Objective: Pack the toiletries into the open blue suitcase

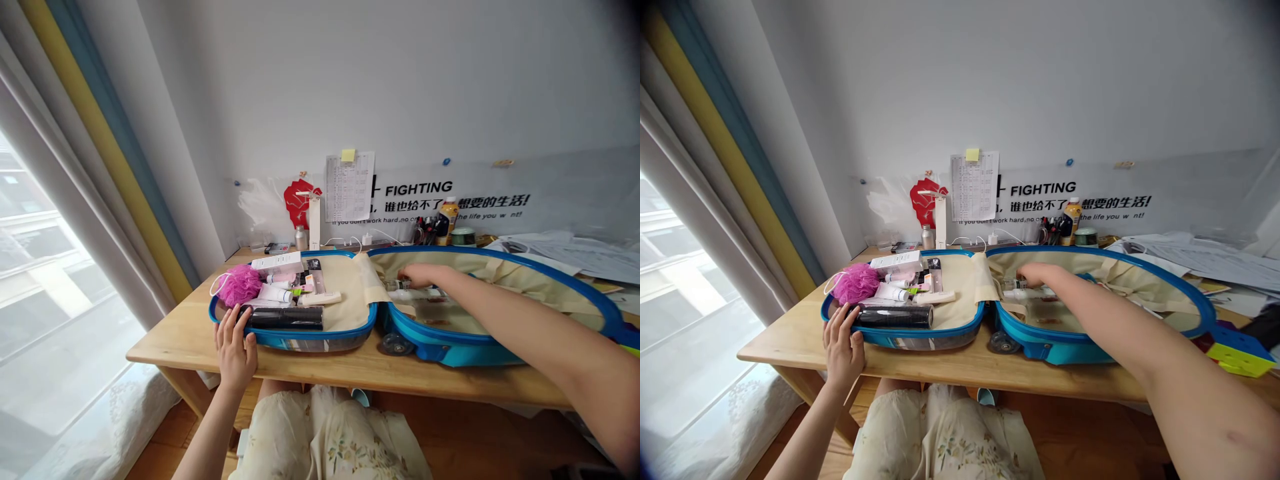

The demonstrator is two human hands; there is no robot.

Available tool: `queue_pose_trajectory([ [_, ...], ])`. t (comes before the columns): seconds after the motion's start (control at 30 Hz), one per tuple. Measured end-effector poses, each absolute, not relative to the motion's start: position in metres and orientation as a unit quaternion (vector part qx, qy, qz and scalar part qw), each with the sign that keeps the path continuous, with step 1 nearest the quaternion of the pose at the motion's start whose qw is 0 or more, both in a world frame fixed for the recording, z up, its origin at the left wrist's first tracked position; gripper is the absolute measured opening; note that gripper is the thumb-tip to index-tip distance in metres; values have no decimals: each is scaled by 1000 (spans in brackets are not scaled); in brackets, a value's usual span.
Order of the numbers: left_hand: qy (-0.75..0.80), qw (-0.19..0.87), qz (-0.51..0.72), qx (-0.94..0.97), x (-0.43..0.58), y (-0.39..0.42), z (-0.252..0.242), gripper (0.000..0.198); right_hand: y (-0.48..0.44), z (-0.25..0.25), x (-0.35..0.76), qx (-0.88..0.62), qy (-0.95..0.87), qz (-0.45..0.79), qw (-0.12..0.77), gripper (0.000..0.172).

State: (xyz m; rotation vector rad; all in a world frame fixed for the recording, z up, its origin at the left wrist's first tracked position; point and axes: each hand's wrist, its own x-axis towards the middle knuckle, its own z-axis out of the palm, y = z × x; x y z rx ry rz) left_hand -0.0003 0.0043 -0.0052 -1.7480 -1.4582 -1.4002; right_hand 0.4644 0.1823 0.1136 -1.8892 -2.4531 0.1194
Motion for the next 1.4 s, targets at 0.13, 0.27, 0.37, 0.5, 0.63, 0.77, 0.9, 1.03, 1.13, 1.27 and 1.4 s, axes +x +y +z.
queue_pose_trajectory([
  [0.13, -531, 234, -508, -637, 0, 4, -5, 46, 192, 109, 462, -603, -794, 67, -31, 31],
  [0.27, -525, 243, -507, -639, 0, 4, -4, 46, 194, 111, 461, -605, -792, 72, -33, 31],
  [0.37, -525, 242, -507, -639, 1, 4, -4, 46, 191, 121, 467, -612, -789, 61, -7, 35],
  [0.5, -528, 236, -509, -638, 1, 4, -4, 46, 184, 150, 479, -627, -777, 30, 43, 49],
  [0.63, -526, 238, -512, -637, 2, 4, -4, 45, 168, 181, 460, -618, -772, 12, 147, 63],
  [0.77, -521, 242, -515, -636, 3, 4, -2, 45, 144, 195, 397, -508, -840, 68, 179, 59],
  [0.9, -522, 243, -516, -635, 4, 4, -1, 46, 123, 188, 322, -392, -908, 104, 101, 50],
  [1.03, -519, 245, -511, -640, 3, 5, -3, 45, 114, 169, 263, -324, -935, 128, 58, 46],
  [1.13, -521, 246, -507, -641, 2, 5, -4, 45, 115, 154, 231, -324, -935, 130, 63, 46],
  [1.27, -520, 248, -508, -640, 2, 5, -4, 45, 116, 142, 210, -331, -930, 139, 81, 48],
  [1.4, -521, 245, -505, -642, 2, 4, -3, 45, 115, 135, 209, -340, -924, 155, 82, 47],
])
